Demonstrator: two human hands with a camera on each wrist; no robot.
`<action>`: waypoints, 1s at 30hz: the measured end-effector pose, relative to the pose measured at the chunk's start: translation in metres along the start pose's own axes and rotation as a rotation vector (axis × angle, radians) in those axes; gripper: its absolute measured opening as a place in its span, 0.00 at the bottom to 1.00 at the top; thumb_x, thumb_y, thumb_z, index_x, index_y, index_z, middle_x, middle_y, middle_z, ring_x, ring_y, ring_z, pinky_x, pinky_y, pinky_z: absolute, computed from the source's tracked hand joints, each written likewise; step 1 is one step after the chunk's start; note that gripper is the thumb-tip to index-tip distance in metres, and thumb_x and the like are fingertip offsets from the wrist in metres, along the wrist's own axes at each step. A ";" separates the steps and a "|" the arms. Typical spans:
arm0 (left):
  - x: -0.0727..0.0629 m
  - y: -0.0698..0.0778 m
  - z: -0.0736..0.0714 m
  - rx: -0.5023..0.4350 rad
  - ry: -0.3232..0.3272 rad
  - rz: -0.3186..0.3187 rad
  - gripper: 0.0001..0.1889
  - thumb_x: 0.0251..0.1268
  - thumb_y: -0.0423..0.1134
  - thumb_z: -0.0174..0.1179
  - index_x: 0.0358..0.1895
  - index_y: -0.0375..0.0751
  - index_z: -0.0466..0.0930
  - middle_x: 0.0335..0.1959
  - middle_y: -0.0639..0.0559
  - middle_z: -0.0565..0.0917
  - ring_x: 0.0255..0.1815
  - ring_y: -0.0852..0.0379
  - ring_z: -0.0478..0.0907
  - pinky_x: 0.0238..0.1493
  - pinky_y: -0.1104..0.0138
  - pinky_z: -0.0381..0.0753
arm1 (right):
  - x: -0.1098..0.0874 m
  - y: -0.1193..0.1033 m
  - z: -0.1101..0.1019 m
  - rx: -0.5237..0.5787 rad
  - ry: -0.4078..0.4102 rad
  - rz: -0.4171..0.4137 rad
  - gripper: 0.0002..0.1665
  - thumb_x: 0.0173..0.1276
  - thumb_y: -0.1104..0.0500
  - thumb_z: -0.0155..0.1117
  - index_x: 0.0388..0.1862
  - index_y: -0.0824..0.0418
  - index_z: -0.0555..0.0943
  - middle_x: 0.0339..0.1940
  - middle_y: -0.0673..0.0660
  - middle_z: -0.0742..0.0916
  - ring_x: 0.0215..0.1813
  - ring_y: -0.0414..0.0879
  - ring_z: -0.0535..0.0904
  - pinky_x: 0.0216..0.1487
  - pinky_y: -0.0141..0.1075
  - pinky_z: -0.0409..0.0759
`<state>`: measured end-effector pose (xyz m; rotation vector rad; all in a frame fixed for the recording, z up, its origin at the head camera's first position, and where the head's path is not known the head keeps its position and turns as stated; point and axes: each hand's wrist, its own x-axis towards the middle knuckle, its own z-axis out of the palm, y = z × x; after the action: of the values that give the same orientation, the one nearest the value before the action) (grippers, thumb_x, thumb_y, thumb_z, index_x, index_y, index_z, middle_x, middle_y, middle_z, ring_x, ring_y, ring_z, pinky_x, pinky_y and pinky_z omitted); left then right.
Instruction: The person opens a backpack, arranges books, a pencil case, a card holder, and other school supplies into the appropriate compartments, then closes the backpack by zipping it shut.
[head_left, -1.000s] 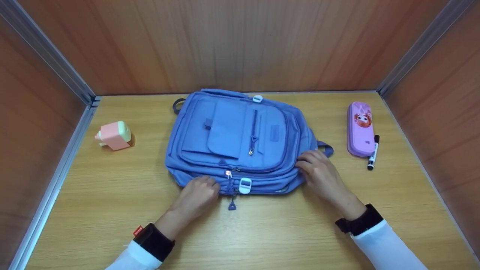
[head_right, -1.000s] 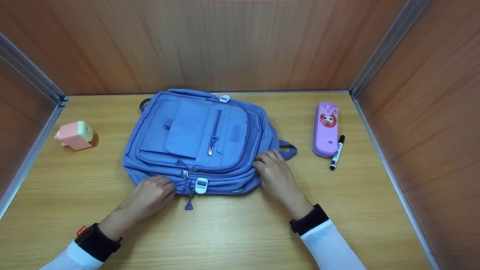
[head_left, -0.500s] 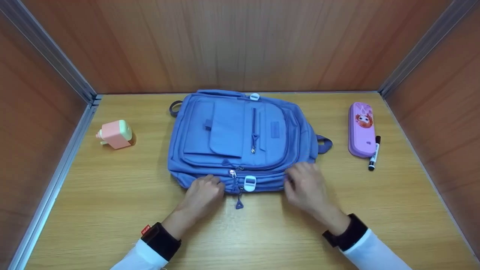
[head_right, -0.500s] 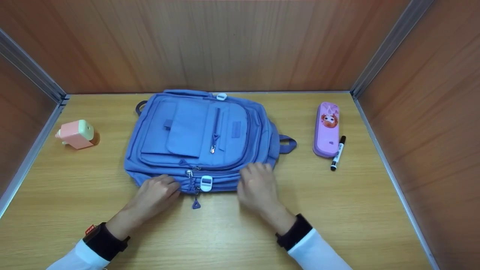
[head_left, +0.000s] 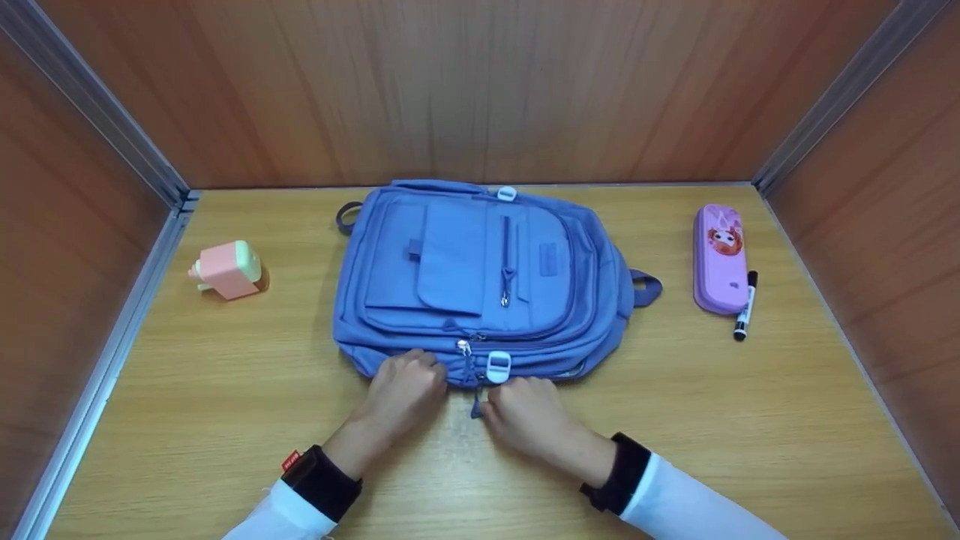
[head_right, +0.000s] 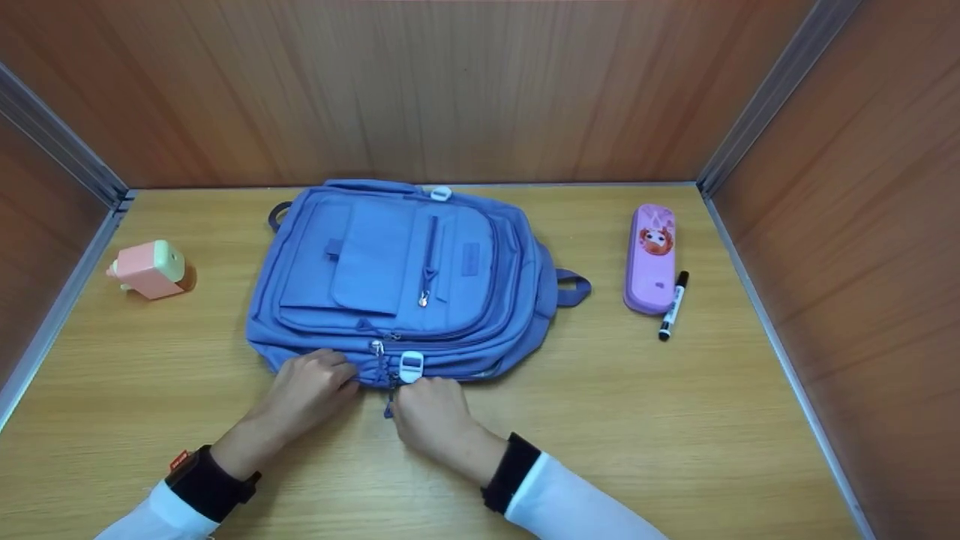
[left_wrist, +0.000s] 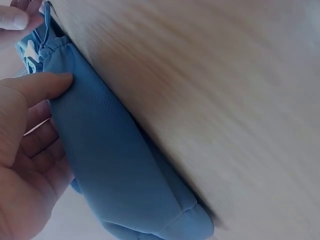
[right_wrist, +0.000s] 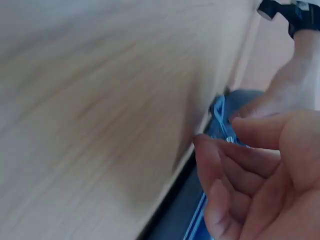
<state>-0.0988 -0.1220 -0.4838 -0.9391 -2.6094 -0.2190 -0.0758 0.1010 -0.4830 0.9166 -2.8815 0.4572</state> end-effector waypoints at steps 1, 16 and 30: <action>0.000 0.000 0.000 0.009 0.003 0.000 0.06 0.52 0.25 0.69 0.24 0.40 0.84 0.23 0.51 0.81 0.23 0.53 0.76 0.17 0.63 0.76 | 0.002 -0.003 0.003 -0.006 0.009 0.014 0.24 0.70 0.51 0.70 0.14 0.53 0.75 0.14 0.50 0.79 0.18 0.48 0.77 0.18 0.42 0.75; 0.000 -0.001 0.004 -0.010 0.078 -0.019 0.12 0.54 0.32 0.69 0.18 0.45 0.77 0.20 0.54 0.77 0.20 0.54 0.75 0.12 0.64 0.68 | 0.013 -0.022 0.016 -0.202 0.026 0.094 0.17 0.58 0.60 0.65 0.12 0.56 0.72 0.12 0.52 0.76 0.16 0.51 0.76 0.13 0.45 0.72; 0.000 -0.001 0.005 -0.057 0.087 -0.026 0.11 0.52 0.27 0.69 0.18 0.42 0.79 0.19 0.53 0.78 0.19 0.55 0.74 0.14 0.66 0.71 | -0.007 0.007 -0.003 0.158 0.142 0.056 0.13 0.65 0.72 0.62 0.22 0.60 0.80 0.19 0.54 0.84 0.24 0.51 0.85 0.26 0.43 0.86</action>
<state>-0.1008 -0.1218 -0.4889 -0.8949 -2.5488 -0.3354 -0.0740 0.1114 -0.4837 0.7893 -2.7791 0.7333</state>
